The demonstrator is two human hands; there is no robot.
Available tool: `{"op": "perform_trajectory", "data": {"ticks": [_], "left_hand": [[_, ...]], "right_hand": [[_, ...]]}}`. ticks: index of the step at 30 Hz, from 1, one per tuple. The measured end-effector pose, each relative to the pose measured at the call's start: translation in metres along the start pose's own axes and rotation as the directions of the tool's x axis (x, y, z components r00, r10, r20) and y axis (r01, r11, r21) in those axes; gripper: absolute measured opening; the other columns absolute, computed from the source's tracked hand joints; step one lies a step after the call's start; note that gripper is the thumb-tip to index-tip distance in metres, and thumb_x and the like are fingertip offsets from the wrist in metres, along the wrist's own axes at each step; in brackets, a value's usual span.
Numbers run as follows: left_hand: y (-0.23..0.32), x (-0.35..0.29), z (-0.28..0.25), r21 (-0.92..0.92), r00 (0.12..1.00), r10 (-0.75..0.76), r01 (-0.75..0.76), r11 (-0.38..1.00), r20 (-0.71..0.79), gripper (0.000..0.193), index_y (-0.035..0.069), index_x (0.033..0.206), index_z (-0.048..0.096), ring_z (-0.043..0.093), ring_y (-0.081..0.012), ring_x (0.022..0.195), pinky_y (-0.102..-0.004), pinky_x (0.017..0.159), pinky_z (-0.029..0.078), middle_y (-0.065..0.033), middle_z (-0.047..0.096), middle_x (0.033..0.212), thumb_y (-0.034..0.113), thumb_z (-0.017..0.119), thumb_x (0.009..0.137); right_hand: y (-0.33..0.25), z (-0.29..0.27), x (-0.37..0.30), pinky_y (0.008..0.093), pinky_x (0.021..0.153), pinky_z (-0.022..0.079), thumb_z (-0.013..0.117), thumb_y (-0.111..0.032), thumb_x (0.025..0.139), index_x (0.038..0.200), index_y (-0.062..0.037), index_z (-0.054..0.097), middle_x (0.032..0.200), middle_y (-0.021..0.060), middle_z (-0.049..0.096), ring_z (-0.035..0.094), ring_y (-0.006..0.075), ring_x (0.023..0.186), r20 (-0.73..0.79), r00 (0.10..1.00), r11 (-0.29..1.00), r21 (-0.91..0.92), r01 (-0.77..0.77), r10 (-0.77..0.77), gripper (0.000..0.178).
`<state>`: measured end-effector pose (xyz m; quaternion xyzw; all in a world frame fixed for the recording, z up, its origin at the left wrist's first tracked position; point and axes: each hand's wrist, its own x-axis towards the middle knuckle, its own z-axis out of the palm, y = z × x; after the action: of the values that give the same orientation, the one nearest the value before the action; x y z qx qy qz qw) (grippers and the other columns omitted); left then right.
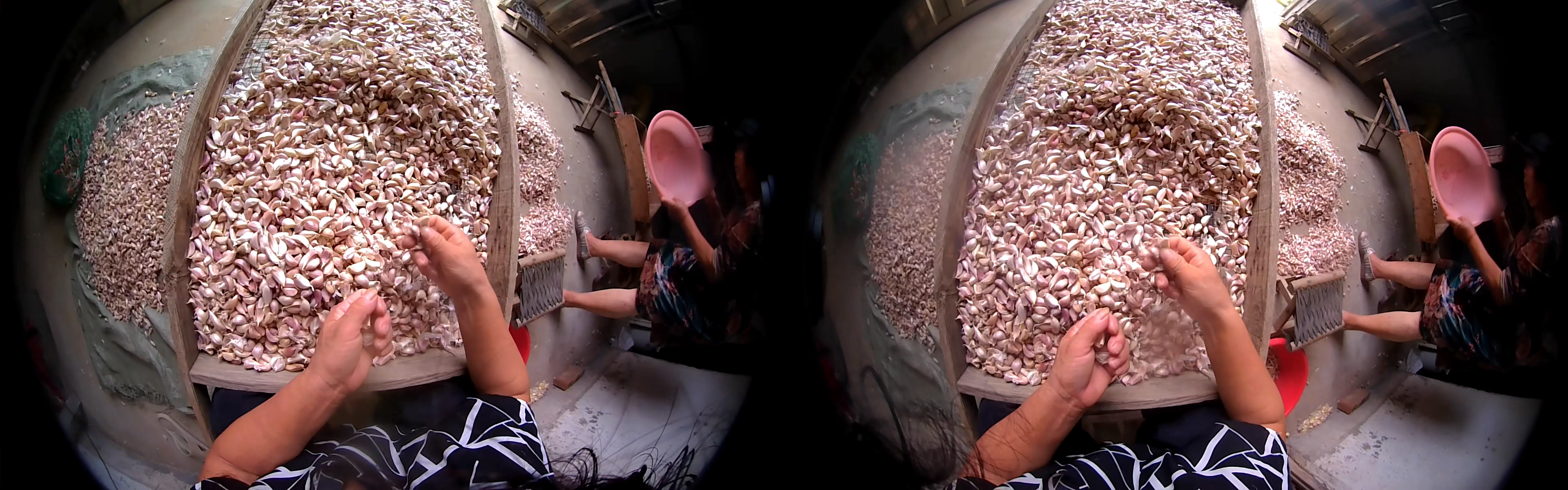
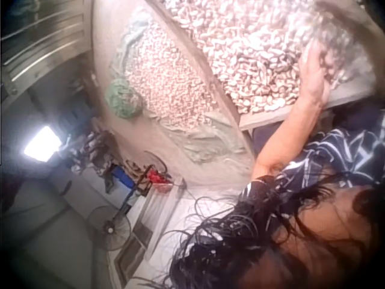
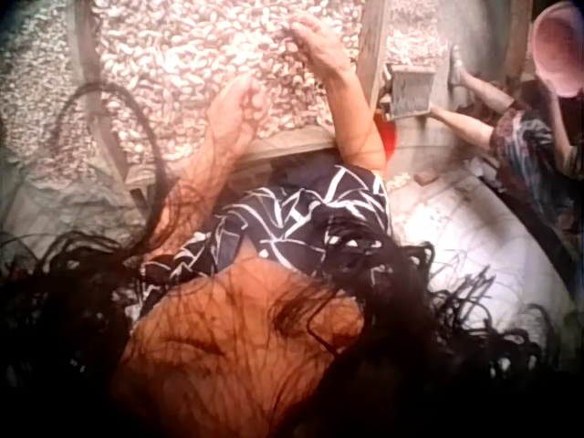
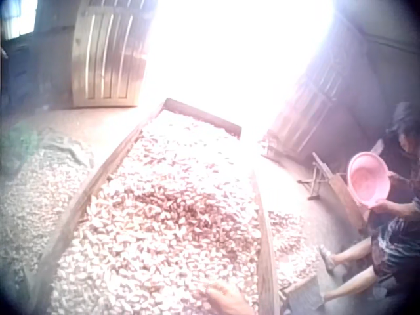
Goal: The person sorts through a large wooden tray of garlic cloves by hand, picking out specific cloves and placing them into a small pile or a red bowl.
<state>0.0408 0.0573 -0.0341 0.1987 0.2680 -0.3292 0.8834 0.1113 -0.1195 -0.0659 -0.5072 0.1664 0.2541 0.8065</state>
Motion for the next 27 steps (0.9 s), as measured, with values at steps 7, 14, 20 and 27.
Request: {"op": "perform_trajectory", "data": {"ticks": [7,14,20,27], "left_hand": [[-0.002,0.001,-0.001,-0.008,0.994,0.010,-0.011,1.000,-0.105,0.015,0.007,0.084,0.047,0.043,-0.0137,0.053,-0.0241,0.049,0.036,-0.0027,0.047,0.065,0.021,0.043,0.085],[-0.015,0.000,-0.003,0.086,0.998,0.059,-0.058,0.995,-0.012,0.013,0.006,0.092,0.048,0.044,-0.0109,0.056,-0.0231,0.051,0.038,-0.0014,0.049,0.069,0.016,0.046,0.084],[-0.014,-0.001,-0.004,-0.028,0.996,0.090,-0.091,0.995,-0.019,0.010,0.008,0.087,0.046,0.046,-0.0123,0.057,-0.0237,0.050,0.038,-0.0033,0.050,0.072,0.017,0.048,0.083],[-0.010,-0.002,0.000,0.008,0.996,0.055,-0.055,0.998,-0.069,0.010,0.008,0.081,0.043,0.050,-0.0141,0.063,-0.0243,0.049,0.039,-0.0060,0.051,0.078,0.018,0.046,0.082]], "right_hand": [[-0.002,0.039,-0.039,0.0162,0.046,0.035,0.051,-0.011,0.081,0.087,-0.0044,0.050,0.069,0.0020,0.051,0.044,0.0038,0.055,0.023,0.985,0.877,-0.452,0.161,-0.169,0.009],[0.009,0.058,-0.069,0.0288,0.055,0.044,0.055,-0.002,0.072,0.087,-0.0017,0.055,0.070,0.0111,0.055,0.055,0.0236,0.062,0.223,0.876,0.361,-0.847,0.392,-0.428,0.015],[0.010,0.036,-0.072,0.0319,0.057,0.044,0.057,-0.002,0.070,0.089,-0.0031,0.055,0.075,0.0136,0.055,0.055,0.0281,0.066,0.236,0.866,0.324,-0.858,0.399,-0.440,0.019],[0.001,-0.013,-0.026,0.0354,0.061,0.045,0.057,-0.014,0.073,0.094,-0.0050,0.053,0.085,0.0137,0.053,0.055,0.0301,0.071,0.117,0.868,0.069,-0.983,0.171,-0.483,0.022]]}}
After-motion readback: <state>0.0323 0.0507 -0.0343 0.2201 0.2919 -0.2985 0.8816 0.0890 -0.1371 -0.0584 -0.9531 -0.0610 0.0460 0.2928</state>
